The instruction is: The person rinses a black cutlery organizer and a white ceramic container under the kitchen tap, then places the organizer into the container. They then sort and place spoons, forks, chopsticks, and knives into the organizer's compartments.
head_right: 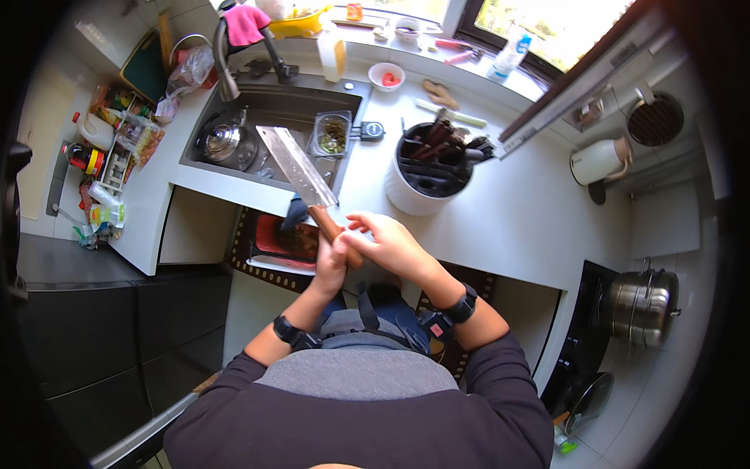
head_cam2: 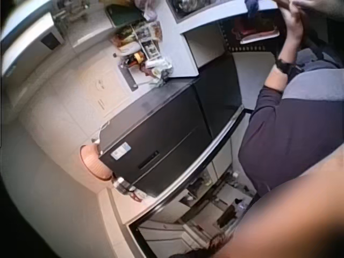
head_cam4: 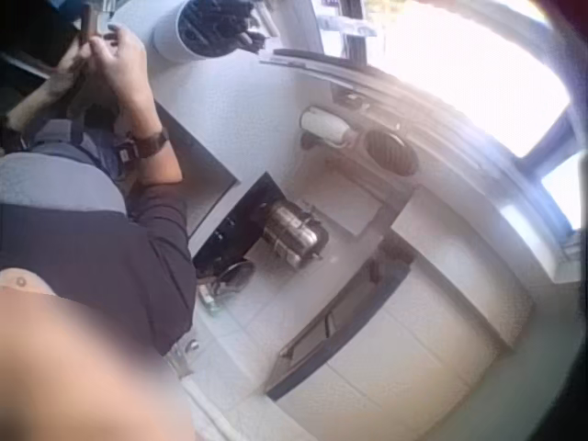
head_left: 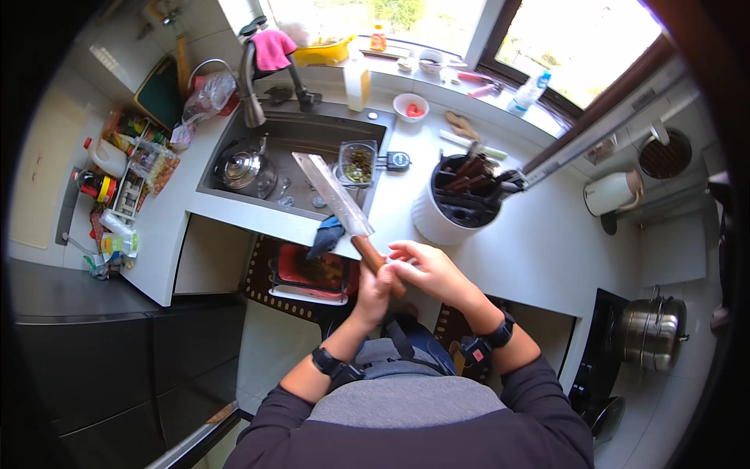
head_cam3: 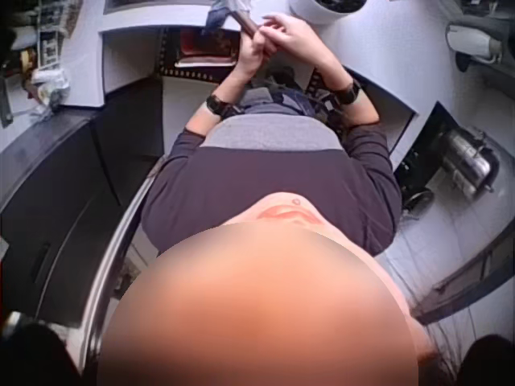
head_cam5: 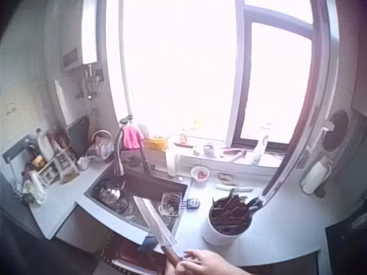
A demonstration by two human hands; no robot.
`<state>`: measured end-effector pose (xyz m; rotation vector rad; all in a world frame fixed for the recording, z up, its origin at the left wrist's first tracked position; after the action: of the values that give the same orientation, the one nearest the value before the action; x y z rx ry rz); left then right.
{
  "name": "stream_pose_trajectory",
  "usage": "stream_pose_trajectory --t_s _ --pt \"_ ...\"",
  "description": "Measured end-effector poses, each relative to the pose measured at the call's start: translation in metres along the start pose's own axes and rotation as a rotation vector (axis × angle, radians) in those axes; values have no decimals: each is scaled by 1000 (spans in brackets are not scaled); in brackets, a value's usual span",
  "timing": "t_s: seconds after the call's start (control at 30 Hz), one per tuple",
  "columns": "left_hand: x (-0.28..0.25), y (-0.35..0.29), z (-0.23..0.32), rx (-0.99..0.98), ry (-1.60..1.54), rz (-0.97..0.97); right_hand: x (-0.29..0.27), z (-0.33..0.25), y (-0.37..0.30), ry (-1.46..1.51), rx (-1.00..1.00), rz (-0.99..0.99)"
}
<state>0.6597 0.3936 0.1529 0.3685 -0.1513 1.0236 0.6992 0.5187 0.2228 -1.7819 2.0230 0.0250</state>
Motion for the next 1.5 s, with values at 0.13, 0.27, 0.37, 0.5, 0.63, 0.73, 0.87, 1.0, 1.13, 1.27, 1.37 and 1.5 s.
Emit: stream_pose_trajectory --t_s 0.13,0.27,0.37,0.5,0.63,0.73,0.87,1.0,1.13,1.27,1.37,1.5 --pt "82 -11 7 -3 235 -137 -41 -26 -32 -380 -247 248" --pt "127 0 27 79 474 -493 -93 -13 -57 -291 -212 459" --pt "136 8 30 91 528 -929 -138 -10 -84 -441 -247 452" --pt "91 23 23 -91 440 -915 -198 -27 -110 -796 -227 309" --pt "40 49 4 -100 485 -612 -236 -53 -110 -1060 -143 185" --pt "20 60 -17 -222 310 -467 -245 -74 -102 -1174 -109 171" --pt "17 68 -29 -226 265 -456 -244 -90 -84 -1303 12 96" --pt "21 74 -31 -228 261 -495 -237 -104 -70 -1343 53 71" --pt "23 79 -31 -228 265 -506 -234 -115 -63 -1389 163 15" --pt "24 80 -35 -228 273 -514 -224 -115 -49 -1410 302 -55" --pt "25 79 -37 -219 288 -531 -207 -108 -32 -1450 318 -92" --pt "27 81 -43 -217 282 -527 -173 -109 -6 -1453 18 30"
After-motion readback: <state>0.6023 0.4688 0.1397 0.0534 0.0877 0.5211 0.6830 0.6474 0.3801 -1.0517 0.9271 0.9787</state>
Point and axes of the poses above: each hand's wrist, its own y-axis towards the middle knuckle, its own x-axis out of the palm, z = x × y, the point moved 6 cm from there along y, towards the middle knuckle, and after that the axes turned 9 degrees about x, right-handed, at the moved point
